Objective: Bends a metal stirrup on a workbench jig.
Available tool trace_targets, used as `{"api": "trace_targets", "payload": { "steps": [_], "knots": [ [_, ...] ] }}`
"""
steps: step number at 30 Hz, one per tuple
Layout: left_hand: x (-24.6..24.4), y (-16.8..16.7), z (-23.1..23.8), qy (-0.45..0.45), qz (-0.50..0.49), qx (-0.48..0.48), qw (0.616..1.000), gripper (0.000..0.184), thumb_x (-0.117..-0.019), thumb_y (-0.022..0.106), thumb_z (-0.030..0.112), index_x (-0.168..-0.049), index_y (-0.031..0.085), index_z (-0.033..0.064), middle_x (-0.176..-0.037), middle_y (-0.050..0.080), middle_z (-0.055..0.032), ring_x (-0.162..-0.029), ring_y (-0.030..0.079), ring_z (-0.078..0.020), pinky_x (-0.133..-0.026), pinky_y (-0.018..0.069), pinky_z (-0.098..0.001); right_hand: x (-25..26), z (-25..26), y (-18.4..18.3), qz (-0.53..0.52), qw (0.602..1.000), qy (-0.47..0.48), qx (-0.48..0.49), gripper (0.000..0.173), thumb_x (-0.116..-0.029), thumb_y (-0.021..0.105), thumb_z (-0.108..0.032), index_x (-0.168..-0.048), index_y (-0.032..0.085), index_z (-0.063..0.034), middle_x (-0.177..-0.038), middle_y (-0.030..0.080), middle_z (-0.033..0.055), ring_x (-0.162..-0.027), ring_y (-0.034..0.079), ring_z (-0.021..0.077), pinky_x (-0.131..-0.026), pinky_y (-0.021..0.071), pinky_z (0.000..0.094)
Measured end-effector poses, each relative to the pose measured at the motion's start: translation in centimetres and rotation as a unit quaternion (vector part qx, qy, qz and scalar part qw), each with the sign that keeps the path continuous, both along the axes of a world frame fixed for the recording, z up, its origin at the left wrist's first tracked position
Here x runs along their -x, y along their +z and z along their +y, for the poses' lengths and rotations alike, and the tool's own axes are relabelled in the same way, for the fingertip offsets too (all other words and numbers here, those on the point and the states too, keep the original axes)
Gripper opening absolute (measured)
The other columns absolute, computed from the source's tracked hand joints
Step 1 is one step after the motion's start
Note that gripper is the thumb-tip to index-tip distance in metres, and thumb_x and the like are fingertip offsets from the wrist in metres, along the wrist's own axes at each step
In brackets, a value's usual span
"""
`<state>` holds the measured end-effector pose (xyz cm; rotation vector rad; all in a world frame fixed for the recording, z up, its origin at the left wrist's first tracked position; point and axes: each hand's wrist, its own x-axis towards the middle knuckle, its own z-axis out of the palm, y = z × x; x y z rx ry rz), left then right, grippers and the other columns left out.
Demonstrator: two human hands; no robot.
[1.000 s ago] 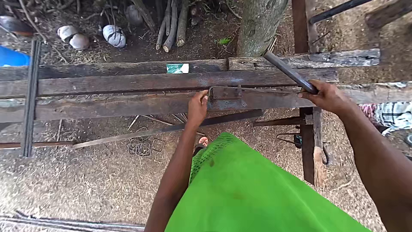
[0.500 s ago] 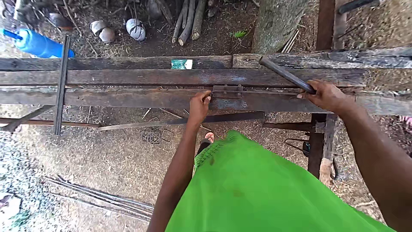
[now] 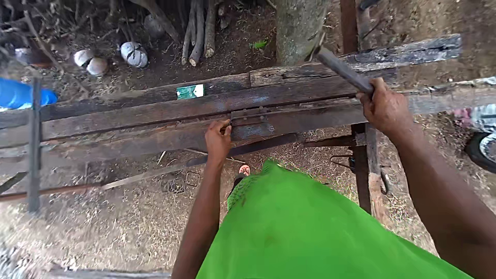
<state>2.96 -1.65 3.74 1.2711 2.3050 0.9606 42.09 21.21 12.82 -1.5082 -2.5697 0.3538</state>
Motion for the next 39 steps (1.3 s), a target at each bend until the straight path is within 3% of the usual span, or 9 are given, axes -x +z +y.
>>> {"api": "trace_targets", "payload": {
  "steps": [2, 5, 10, 15, 29, 34, 39],
  "knots": [
    [0.0, 0.0, -0.3, -0.021, 0.008, 0.015, 1.0, 0.025, -0.1009, 0.065, 0.014, -0.123, 0.071, 0.0038, -0.122, 0.07, -0.0166, -0.108, 0.07, -0.0293, -0.096, 0.0565, -0.052, -1.6, -0.1, 2.8, 0.015, 0.999, -0.042, -0.004, 0.035, -0.1074, 0.05, -0.022, -0.132, 0.05, 0.0034, -0.105, 0.064, 0.0346, -0.089, 0.066, 0.057, -0.073, 0.049, 0.0741],
    [-0.4, -0.3, 0.2, -0.016, 0.005, 0.016, 1.0, 0.028, -0.101, 0.063, 0.014, -0.125, 0.07, 0.0024, -0.122, 0.07, -0.0195, -0.11, 0.069, -0.0304, -0.097, 0.0557, -0.0506, -7.0, 1.9, 5.5, 0.003, 0.998, -0.064, 0.003, 0.032, -0.1055, 0.053, -0.017, -0.132, 0.054, 0.0015, -0.118, 0.063, 0.0309, -0.108, 0.063, 0.0521, -0.089, 0.0476, 0.0718],
    [-0.8, -0.4, 0.4, 0.013, 0.029, 0.018, 0.999, 0.027, -0.1006, 0.062, 0.014, -0.121, 0.072, 0.0002, -0.118, 0.069, -0.0239, -0.105, 0.069, -0.0331, -0.093, 0.055, -0.0498, -18.1, 5.1, 4.0, -0.143, 0.985, -0.095, -0.023, 0.03, -0.1012, 0.054, -0.003, -0.129, 0.065, -0.0041, -0.126, 0.063, 0.029, -0.119, 0.058, 0.0523, -0.097, 0.0393, 0.0746],
    [-0.8, -0.6, 0.4, 0.027, 0.049, 0.029, 0.998, 0.027, -0.0998, 0.062, 0.014, -0.12, 0.072, -0.0005, -0.118, 0.069, -0.0249, -0.104, 0.07, -0.0333, -0.093, 0.055, -0.0488, -24.3, 5.3, 2.0, -0.238, 0.968, -0.08, -0.004, 0.036, -0.091, 0.059, 0.008, -0.12, 0.071, -0.0083, -0.122, 0.064, 0.026, -0.115, 0.058, 0.052, -0.091, 0.0397, 0.0739],
    [-1.1, -0.4, 0.2, 0.048, 0.022, 0.023, 0.998, 0.029, -0.0997, 0.062, 0.011, -0.124, 0.069, -0.0033, -0.124, 0.066, -0.0255, -0.106, 0.068, -0.0288, -0.094, 0.0548, -0.0428, -24.8, 8.6, -0.9, -0.216, 0.974, -0.056, 0.029, 0.027, -0.0979, 0.057, 0.001, -0.119, 0.069, -0.0094, -0.124, 0.064, 0.0235, -0.118, 0.057, 0.0499, -0.091, 0.0405, 0.071],
    [-1.3, 0.1, 0.2, 0.047, 0.006, 0.026, 0.999, 0.027, -0.1021, 0.061, 0.012, -0.122, 0.068, -0.005, -0.124, 0.066, -0.0251, -0.111, 0.068, -0.0335, -0.099, 0.0539, -0.0507, -23.9, 11.2, -2.0, -0.178, 0.984, -0.003, 0.03, 0.028, -0.0979, 0.059, 0.001, -0.124, 0.069, -0.0053, -0.132, 0.061, 0.0261, -0.127, 0.052, 0.0535, -0.098, 0.0384, 0.0769],
    [-1.3, -0.1, 0.7, 0.056, -0.006, 0.008, 0.998, 0.025, -0.0995, 0.061, 0.007, -0.12, 0.07, -0.0043, -0.124, 0.067, -0.0237, -0.112, 0.067, -0.0323, -0.101, 0.0526, -0.049, -21.6, 14.3, -1.9, -0.191, 0.979, 0.053, 0.055, 0.025, -0.0988, 0.061, 0.002, -0.121, 0.071, -0.0024, -0.128, 0.063, 0.0274, -0.124, 0.053, 0.0554, -0.098, 0.0366, 0.077]
  ]
}}
